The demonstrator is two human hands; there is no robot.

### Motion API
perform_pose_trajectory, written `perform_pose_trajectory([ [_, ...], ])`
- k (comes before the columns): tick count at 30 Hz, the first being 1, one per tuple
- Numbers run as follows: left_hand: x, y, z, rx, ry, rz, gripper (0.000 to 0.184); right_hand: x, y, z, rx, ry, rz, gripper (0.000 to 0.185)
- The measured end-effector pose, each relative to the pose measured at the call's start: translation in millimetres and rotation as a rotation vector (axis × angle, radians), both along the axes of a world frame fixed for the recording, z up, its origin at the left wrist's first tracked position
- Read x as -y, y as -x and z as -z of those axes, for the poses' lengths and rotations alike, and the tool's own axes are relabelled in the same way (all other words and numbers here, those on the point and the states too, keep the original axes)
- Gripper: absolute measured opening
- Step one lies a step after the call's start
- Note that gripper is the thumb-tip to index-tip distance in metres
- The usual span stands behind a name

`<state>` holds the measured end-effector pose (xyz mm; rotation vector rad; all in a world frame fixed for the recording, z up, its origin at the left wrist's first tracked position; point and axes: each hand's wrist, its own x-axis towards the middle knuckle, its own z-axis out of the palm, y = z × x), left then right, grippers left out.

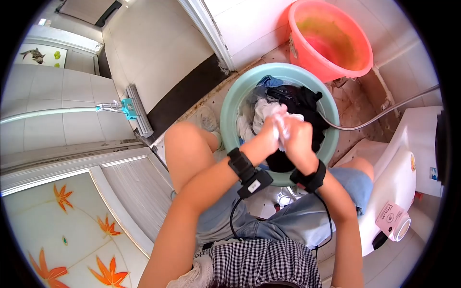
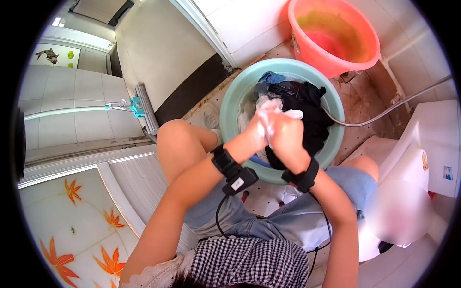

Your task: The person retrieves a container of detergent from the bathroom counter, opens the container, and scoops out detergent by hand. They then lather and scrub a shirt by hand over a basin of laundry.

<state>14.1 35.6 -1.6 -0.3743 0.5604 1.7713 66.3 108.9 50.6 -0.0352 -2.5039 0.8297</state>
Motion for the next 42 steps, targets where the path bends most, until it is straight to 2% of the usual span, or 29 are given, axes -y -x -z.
perform_pose_trajectory([
  [1,1,0,5,-0.079,-0.365,-0.079,0.022,0,-2,4,-0.038,-0.036,-0.008,0.033],
  [3,-9,-14,-6,-0.187,-0.215,-0.26,0.02,-17,3,7,-0.019,-0.025,0.089,0.033],
  [4,-14,-31,-53,-0.202,0.311,-0.346,0.018,-29,11,4,0.045,0.029,0.196,0.033],
  [5,-8,-36,-43,-0.358,0.348,-0.23,0.017,-31,14,-12,0.118,0.106,0.18,0.032],
  [6,-5,-29,-35,-0.363,0.349,-0.225,0.017,-26,12,-9,0.114,0.11,0.184,0.032],
  [8,4,-10,-27,0.021,-0.065,-0.194,0.016,-7,-3,1,0.012,0.117,0.009,0.03],
  [9,4,-9,-40,-0.064,0.228,-0.198,0.012,3,-10,1,-0.032,0.046,-0.031,0.03],
  [12,-14,-32,-48,-0.175,0.199,-0.338,0.017,-22,-2,0,0.03,0.093,0.154,0.029],
  [13,-12,-42,-41,-0.302,0.36,-0.263,0.02,-33,3,-8,0.129,0.051,0.233,0.027],
  [16,-7,-28,-39,-0.193,0.244,-0.226,0.02,-13,-8,8,-0.002,0.055,0.082,0.026],
  [17,-7,-16,-32,-0.055,0.255,-0.076,0.021,-2,-16,8,-0.093,0.079,-0.029,0.025],
  [18,6,-8,-26,-0.113,-0.107,-0.093,0.023,-1,-19,9,-0.067,0.053,-0.046,0.027],
  [20,-17,-32,-21,-0.068,0.104,-0.378,0.019,-20,-5,11,0.015,0.166,0.109,0.032],
  [22,-26,-50,-29,-0.263,0.257,-0.457,0.023,-38,7,-6,0.275,0.264,0.269,0.037],
  [24,-25,-36,-29,-0.302,0.169,-0.414,0.02,-20,2,-3,0.08,0.415,0.199,0.037],
  [25,-12,-16,-33,-0.183,-0.068,-0.264,0.019,-11,0,4,-0.035,0.353,0.125,0.036],
  [26,-11,-14,-42,-0.016,0.214,-0.198,0.021,-3,-2,5,-0.124,0.262,0.056,0.025],
  [28,-21,-21,-38,-0.172,0.118,-0.345,0.022,-21,-1,2,0.043,0.276,0.099,0.027],
  [29,-20,-23,-35,-0.259,0.129,-0.22,0.021,-33,8,-4,0.087,0.11,0.202,0.029],
  [30,-24,-34,-54,-0.437,0.429,-0.197,0.021,-44,12,-8,0.163,0.195,0.241,0.029],
  [32,-24,-23,-40,-0.364,0.214,-0.243,0.027,-26,8,-7,0.008,0.304,0.177,0.027],
  [33,-20,-13,-43,-0.192,0.113,-0.282,0.028,-19,2,-3,-0.039,0.159,0.083,0.025],
  [34,-15,-9,-63,-0.075,0.246,-0.2,0.027,-10,-4,-5,-0.091,0.122,0.035,0.025],
  [36,-21,-24,-47,-0.214,0.157,-0.3,0.023,-23,-3,-3,-0.023,0.285,0.088,0.027],
  [37,-20,-28,-46,-0.321,0.229,-0.204,0.019,-34,5,-7,0.086,0.233,0.22,0.029],
  [38,-28,-37,-36,-0.221,0.213,-0.36,0.019,-45,10,-10,0.13,0.201,0.248,0.03],
  [40,-24,-18,-60,-0.309,0.245,-0.232,0.019,-30,8,-3,0.057,0.289,0.184,0.029],
  [41,-18,-12,-39,-0.216,0.149,-0.25,0.02,-22,1,4,0.005,0.179,0.09,0.023],
  [42,-10,-4,-39,-0.072,0.045,-0.058,0.023,-14,-2,-3,-0.13,0.141,0.015,0.023],
])
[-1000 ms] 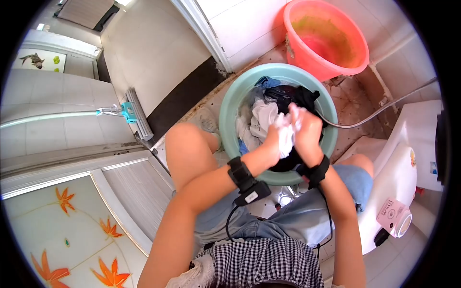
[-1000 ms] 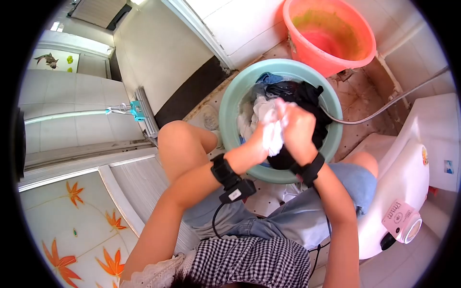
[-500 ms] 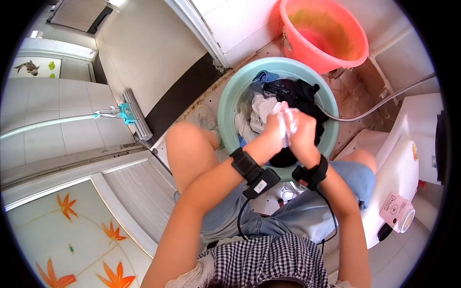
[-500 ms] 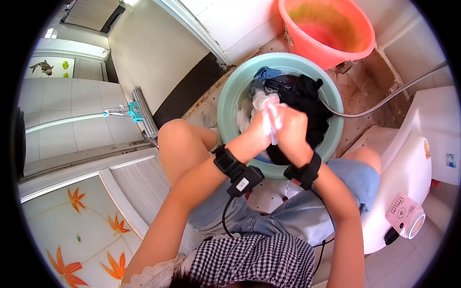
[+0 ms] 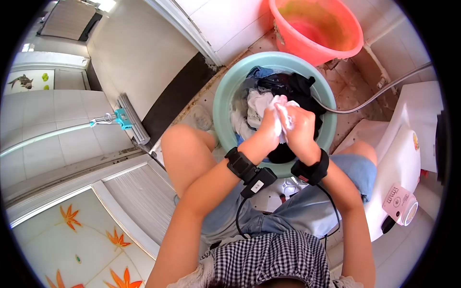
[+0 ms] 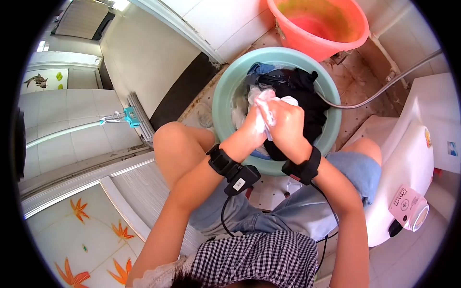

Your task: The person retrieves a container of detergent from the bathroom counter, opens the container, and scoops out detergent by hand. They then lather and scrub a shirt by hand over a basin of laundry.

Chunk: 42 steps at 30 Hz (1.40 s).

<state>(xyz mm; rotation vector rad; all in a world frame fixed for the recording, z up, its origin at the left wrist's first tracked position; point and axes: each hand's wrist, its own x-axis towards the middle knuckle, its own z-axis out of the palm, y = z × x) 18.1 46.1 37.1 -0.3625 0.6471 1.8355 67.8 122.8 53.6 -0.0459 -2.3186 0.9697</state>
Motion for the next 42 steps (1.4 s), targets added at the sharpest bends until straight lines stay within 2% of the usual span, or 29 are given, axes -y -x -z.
perform_pose_trajectory([
  [3,-7,-23,-6,-0.16,0.104,-0.132,0.022,-23,3,5,0.137,0.088,0.127,0.026],
  [4,-1,-17,2,-0.158,-0.086,-0.088,0.023,-33,7,-1,0.276,0.338,0.179,0.037],
  [5,5,-11,10,-0.152,-0.271,-0.032,0.024,-40,9,1,0.352,0.591,0.13,0.04],
  [6,5,-6,-11,-0.3,-0.095,-0.074,0.016,-45,12,1,0.418,0.845,0.078,0.044],
  [7,6,0,-32,-0.436,0.103,-0.096,0.019,-42,9,-8,0.437,0.902,0.041,0.042],
  [8,8,5,-46,-0.408,0.142,-0.198,0.015,-42,5,-11,0.434,0.903,0.041,0.042],
  [10,19,12,-54,-0.62,0.11,-0.155,0.018,-45,-1,-14,0.589,1.085,-0.067,0.038],
  [11,21,15,-57,-0.62,0.11,-0.154,0.018,-49,-5,-17,0.67,1.122,-0.18,0.032],
  [13,24,20,-59,-0.766,0.133,-0.059,0.028,-45,-4,-36,0.67,1.198,-0.196,0.03],
  [14,25,21,-59,-0.762,0.133,-0.056,0.028,-43,-5,-41,0.669,1.273,-0.214,0.029],
  [16,26,27,-60,-0.708,0.176,-0.092,0.033,-44,-6,-38,0.581,1.239,-0.253,0.026],
  [19,27,29,-62,-0.798,0.227,-0.08,0.03,-52,-4,-40,0.668,1.265,-0.317,0.023],
  [21,27,30,-64,-0.811,0.278,-0.04,0.029,-62,-3,-36,0.707,0.827,-0.414,0.019],
  [22,27,31,-64,-0.824,0.299,-0.01,0.028,-62,-3,-36,0.706,0.827,-0.412,0.019],
  [24,28,33,-63,-0.836,0.321,0.021,0.027,-57,-1,-32,0.438,0.757,-0.335,0.018],
  [26,30,35,-61,-1.073,0.31,0.125,0.025,-50,1,-29,0.342,0.841,-0.255,0.017],
  [29,29,35,-54,-1.151,0.298,0.111,0.025,-53,0,-32,0.396,1.04,-0.298,0.016],
  [33,30,36,-53,-1.002,0.227,0.043,0.021,-53,0,-24,0.371,1.082,-0.285,0.016],
  [35,27,37,-45,-1.195,0.453,0.096,0.011,-49,1,-23,0.245,1.0,-0.244,0.018],
  [36,24,34,-47,-1.194,0.452,0.096,0.011,-47,1,-25,0.246,1.0,-0.244,0.018],
  [38,17,26,-53,-1.025,0.488,0.067,0.014,-37,-2,-33,0.281,0.776,-0.083,0.02],
  [39,14,21,-45,-0.9,0.442,0.062,0.016,-24,-4,-37,0.152,0.502,-0.012,0.023],
  [40,9,15,-33,-0.82,0.338,-0.001,0.016,-18,-6,-25,0.081,0.299,-0.059,0.027],
  [42,-6,-12,-15,-0.108,0.157,-0.274,0.018,-18,4,1,-0.112,-0.12,-0.031,0.029],
])
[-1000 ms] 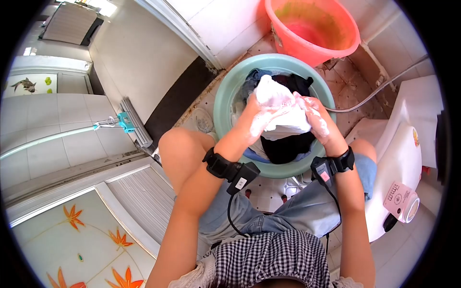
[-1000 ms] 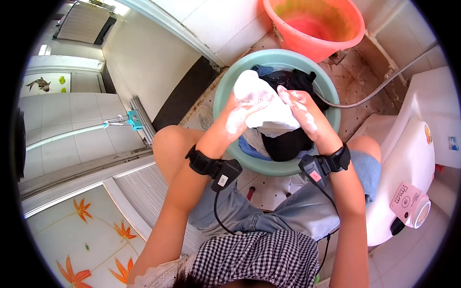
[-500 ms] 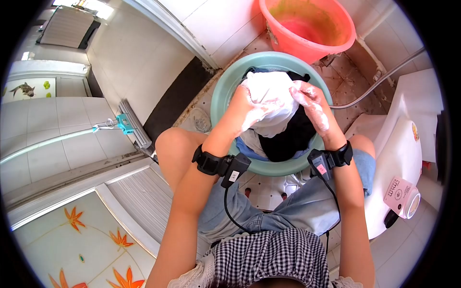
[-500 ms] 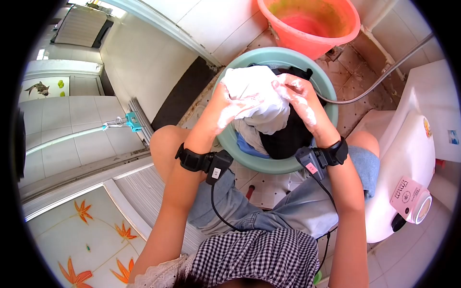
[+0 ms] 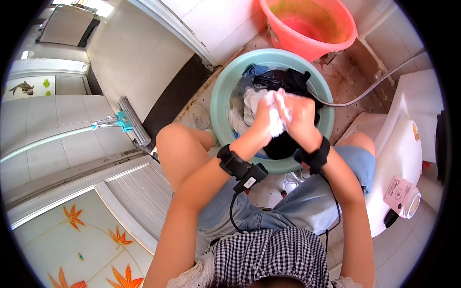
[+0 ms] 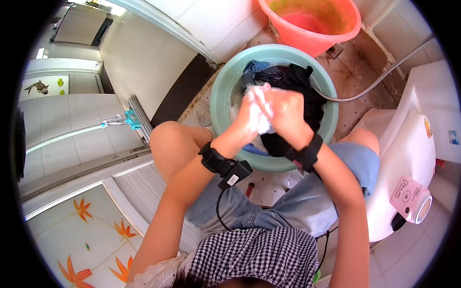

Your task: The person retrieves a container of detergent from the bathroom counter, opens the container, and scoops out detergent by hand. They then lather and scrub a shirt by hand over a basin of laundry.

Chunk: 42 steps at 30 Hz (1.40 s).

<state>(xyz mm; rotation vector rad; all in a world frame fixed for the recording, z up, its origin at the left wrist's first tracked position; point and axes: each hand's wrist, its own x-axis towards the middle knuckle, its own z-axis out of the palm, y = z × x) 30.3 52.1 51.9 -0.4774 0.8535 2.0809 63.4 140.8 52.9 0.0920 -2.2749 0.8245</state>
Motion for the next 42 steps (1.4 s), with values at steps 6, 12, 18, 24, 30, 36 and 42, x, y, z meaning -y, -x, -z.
perform_pose_trajectory([
  [6,9,25,33,-0.234,-0.289,0.32,0.023,11,-7,-10,0.11,-0.044,-0.044,0.02],
  [12,6,-11,17,-0.211,0.106,0.265,0.024,-10,8,-8,0.432,-0.092,0.253,0.016],
  [18,6,0,2,-0.257,0.071,0.204,0.019,-2,1,-5,0.237,-0.103,0.138,0.028],
  [24,3,11,25,-0.143,-0.122,0.118,0.019,21,-3,1,-0.03,-0.1,0.054,0.019],
  [30,-8,-1,-7,-0.106,0.142,0.142,0.02,-7,6,4,0.249,-0.105,0.225,0.013],
  [36,-3,-16,7,-0.259,0.33,0.157,0.018,-15,11,-2,0.365,-0.16,0.308,0.04],
  [42,8,15,49,-0.161,-0.234,0.237,0.017,15,-8,6,0.12,-0.125,0.091,0.036],
])
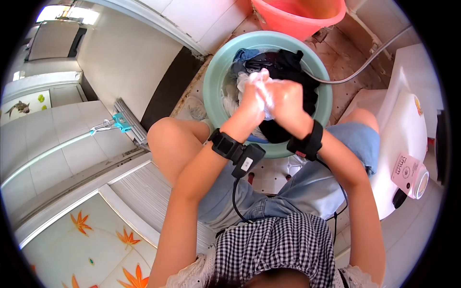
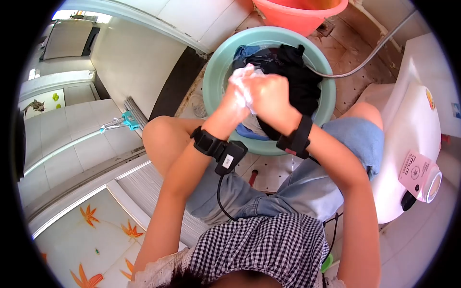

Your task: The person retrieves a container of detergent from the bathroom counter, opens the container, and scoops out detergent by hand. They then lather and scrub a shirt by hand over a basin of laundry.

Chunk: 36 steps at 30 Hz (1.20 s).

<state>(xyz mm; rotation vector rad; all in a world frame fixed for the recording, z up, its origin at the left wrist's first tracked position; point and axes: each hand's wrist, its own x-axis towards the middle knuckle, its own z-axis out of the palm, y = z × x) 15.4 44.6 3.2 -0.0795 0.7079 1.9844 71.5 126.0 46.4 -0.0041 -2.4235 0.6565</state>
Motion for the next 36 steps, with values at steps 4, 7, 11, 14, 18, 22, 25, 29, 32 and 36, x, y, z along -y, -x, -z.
perform_pose_trajectory([
  [4,-12,-23,-34,-0.121,0.433,-0.057,0.022,-28,17,-6,0.276,0.003,0.204,0.025],
  [7,-6,-5,-8,0.229,0.004,-0.005,0.015,7,-2,-6,0.019,-0.108,0.038,0.027],
  [11,-7,-50,-33,-0.022,0.511,-0.113,0.018,-20,9,-7,0.246,0.006,0.188,0.037],
  [14,4,-30,19,0.326,-0.018,-0.078,0.021,2,0,0,0.141,0.09,0.023,0.036],
  [18,-6,-27,6,0.283,0.25,-0.249,0.017,0,0,8,0.106,0.163,0.085,0.035],
  [22,-3,-23,-10,0.145,0.112,-0.246,0.024,4,5,6,0.162,0.298,0.129,0.037],
  [25,2,-11,-11,0.117,0.263,-0.159,0.024,15,0,6,0.076,0.23,0.071,0.037],
  [29,-12,-31,-30,-0.091,0.442,-0.274,0.019,-9,14,-2,0.319,0.221,0.227,0.037],
  [32,0,-8,-24,0.216,0.16,-0.234,0.02,10,6,0,0.053,0.176,0.033,0.034],
  [36,-18,-40,-37,-0.448,0.382,-0.476,0.015,-16,14,-3,0.303,0.191,0.221,0.042],
])
